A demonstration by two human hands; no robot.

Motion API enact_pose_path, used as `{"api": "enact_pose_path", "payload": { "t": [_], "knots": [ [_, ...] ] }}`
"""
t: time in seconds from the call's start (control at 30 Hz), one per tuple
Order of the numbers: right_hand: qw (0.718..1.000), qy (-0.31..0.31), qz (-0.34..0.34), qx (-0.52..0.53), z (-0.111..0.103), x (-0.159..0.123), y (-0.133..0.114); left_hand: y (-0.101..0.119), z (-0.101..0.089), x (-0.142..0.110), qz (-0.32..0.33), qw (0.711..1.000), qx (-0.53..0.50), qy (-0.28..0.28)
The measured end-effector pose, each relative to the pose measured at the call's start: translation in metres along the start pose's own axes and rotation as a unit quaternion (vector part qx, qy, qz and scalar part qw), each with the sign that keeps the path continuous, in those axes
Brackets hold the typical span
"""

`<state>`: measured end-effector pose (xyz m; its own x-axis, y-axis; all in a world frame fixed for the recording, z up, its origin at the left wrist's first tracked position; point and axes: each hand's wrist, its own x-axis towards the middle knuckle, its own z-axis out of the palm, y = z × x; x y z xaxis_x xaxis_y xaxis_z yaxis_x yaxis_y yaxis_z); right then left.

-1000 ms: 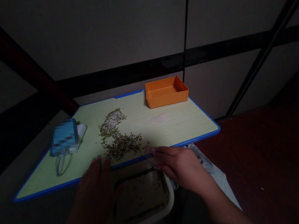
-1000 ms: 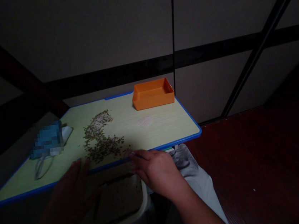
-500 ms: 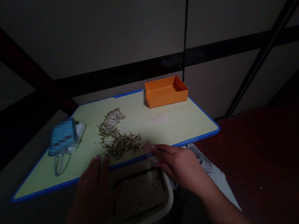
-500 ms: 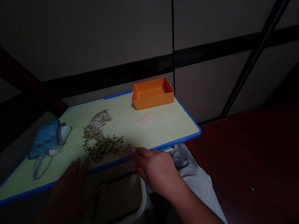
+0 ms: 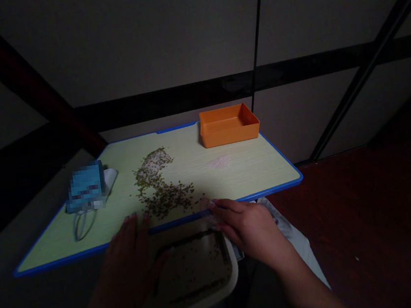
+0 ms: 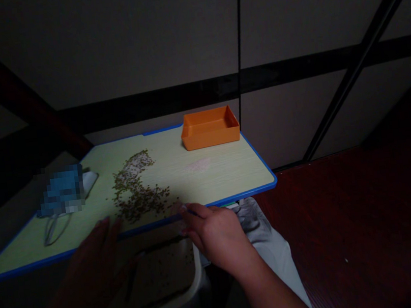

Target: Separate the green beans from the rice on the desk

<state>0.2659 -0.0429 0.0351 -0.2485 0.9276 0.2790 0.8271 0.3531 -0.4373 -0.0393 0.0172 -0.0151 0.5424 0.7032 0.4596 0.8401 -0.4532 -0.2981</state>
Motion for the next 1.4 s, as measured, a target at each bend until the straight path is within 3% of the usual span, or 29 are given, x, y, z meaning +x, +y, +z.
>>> {"api": "enact_pose_path", "payload": {
  "t": [0.23, 0.5, 1.4],
  "knots": [
    [1.0, -0.003, 0.022, 0.004, -0.0006, 0.0016, -0.0003, -0.0007, -0.0022, 0.0004, 0.006, 1.0, -0.004, -0.019],
    [0.997, -0.047, 0.064, -0.013, -0.0026, 0.0041, 0.0001, -0.0014, 0.0008, 0.0009, 0.008, 1.0, -0.002, -0.007],
    [0.998, -0.002, 0.068, 0.0, 0.0044, 0.0053, 0.001, -0.0006, -0.0017, 0.0007, 0.015, 1.0, 0.002, -0.012]
  ]
}}
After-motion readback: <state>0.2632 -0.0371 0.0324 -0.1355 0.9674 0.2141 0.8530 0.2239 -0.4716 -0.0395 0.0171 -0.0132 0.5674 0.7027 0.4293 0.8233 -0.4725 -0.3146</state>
